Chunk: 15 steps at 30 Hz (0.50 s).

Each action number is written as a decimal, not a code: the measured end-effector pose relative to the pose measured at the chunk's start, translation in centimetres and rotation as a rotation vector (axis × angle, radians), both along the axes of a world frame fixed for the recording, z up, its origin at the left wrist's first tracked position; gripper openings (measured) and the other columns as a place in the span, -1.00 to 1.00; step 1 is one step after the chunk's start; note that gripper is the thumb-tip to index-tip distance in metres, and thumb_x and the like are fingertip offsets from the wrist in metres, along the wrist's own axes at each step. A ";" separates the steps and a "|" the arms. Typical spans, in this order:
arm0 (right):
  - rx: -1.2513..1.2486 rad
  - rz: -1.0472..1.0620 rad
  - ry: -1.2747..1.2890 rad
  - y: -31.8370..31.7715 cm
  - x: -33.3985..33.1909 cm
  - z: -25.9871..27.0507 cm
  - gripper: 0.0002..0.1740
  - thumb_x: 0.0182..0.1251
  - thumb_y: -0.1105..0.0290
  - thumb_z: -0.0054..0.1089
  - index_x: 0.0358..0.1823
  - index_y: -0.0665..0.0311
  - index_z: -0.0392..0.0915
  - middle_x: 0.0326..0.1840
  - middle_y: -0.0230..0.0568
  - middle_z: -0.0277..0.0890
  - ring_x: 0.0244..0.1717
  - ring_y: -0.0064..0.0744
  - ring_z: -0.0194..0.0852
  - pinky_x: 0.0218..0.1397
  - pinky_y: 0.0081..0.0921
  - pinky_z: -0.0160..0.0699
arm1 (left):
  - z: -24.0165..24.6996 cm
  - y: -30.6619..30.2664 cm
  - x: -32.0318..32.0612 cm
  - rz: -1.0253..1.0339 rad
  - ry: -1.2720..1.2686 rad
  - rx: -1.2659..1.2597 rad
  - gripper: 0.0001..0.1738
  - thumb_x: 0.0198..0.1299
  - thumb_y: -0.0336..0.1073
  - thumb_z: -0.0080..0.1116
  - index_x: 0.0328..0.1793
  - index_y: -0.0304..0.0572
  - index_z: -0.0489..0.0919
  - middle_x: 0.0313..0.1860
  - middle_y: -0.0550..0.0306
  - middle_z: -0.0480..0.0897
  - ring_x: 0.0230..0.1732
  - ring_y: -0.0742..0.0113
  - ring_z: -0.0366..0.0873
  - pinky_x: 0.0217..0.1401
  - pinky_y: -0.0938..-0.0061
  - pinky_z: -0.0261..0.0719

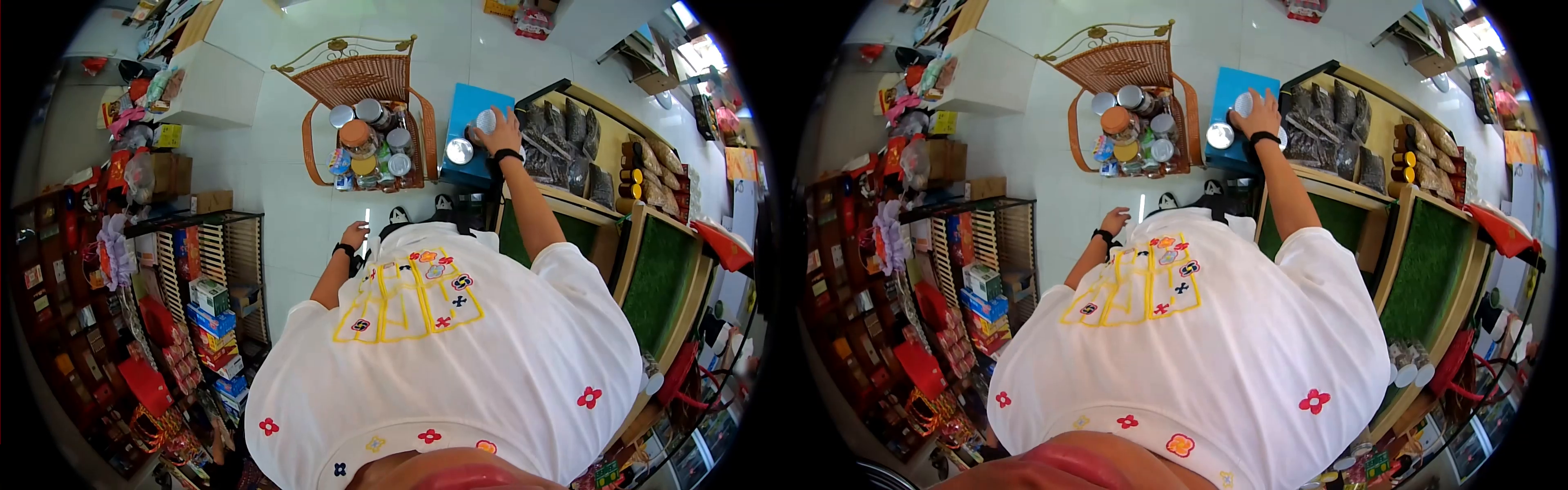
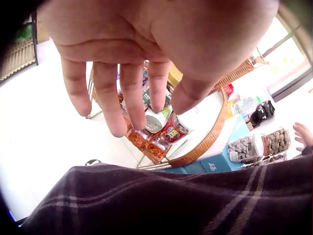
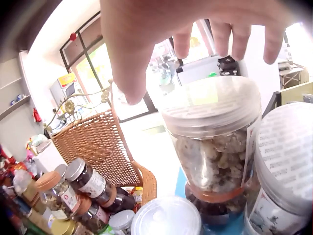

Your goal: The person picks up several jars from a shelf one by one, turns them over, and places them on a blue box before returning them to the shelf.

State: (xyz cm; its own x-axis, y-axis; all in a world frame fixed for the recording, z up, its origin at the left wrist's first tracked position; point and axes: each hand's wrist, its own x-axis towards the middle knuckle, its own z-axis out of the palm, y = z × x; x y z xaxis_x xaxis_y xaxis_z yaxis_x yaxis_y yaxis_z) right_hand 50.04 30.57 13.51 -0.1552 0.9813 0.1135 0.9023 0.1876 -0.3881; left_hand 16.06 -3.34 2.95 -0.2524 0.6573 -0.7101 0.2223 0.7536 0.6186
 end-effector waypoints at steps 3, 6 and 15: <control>0.217 0.099 0.175 -1.2 -0.6 -0.1 -0.43 0.02 0.18 0.30 0.13 0.10 0.46 0.31 0.11 0.19 0.30 0.12 0.14 0.27 -0.07 0.26 | -2.4 -1.0 -0.5 0.053 -0.060 0.041 -0.60 0.10 -0.34 0.14 0.10 -0.25 0.51 -0.17 -0.04 0.65 -0.23 0.29 0.61 -0.18 0.46 0.61; 0.291 0.220 0.282 -4.0 -1.0 0.4 -0.59 0.00 0.40 0.22 -0.03 0.18 0.52 0.15 0.00 0.36 0.19 0.07 0.28 0.20 -0.10 0.33 | -2.3 -2.0 -1.0 0.187 -0.158 0.017 -0.58 0.09 -0.30 0.14 0.12 -0.17 0.50 -0.18 0.02 0.66 -0.31 0.26 0.63 -0.30 0.46 0.58; 0.247 0.106 0.191 -16.9 2.5 -0.1 -0.69 -0.05 0.48 0.15 -0.18 0.15 0.51 0.08 -0.19 0.41 0.21 -0.08 0.28 0.22 -0.20 0.29 | -12.5 -2.4 -8.5 -1.193 0.295 0.325 -0.79 0.03 -0.14 0.09 -0.39 -0.10 0.56 -0.28 0.00 0.63 -0.14 -0.01 0.57 -0.12 0.20 0.54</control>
State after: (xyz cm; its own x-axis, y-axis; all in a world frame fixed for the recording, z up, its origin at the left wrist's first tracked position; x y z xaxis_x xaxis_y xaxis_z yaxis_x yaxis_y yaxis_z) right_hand 52.51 13.64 13.39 -0.2077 0.9001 0.3829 0.7884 0.3858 -0.4792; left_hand 7.53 -5.70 -9.54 0.4933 0.7172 -0.4922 0.8158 -0.1852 0.5478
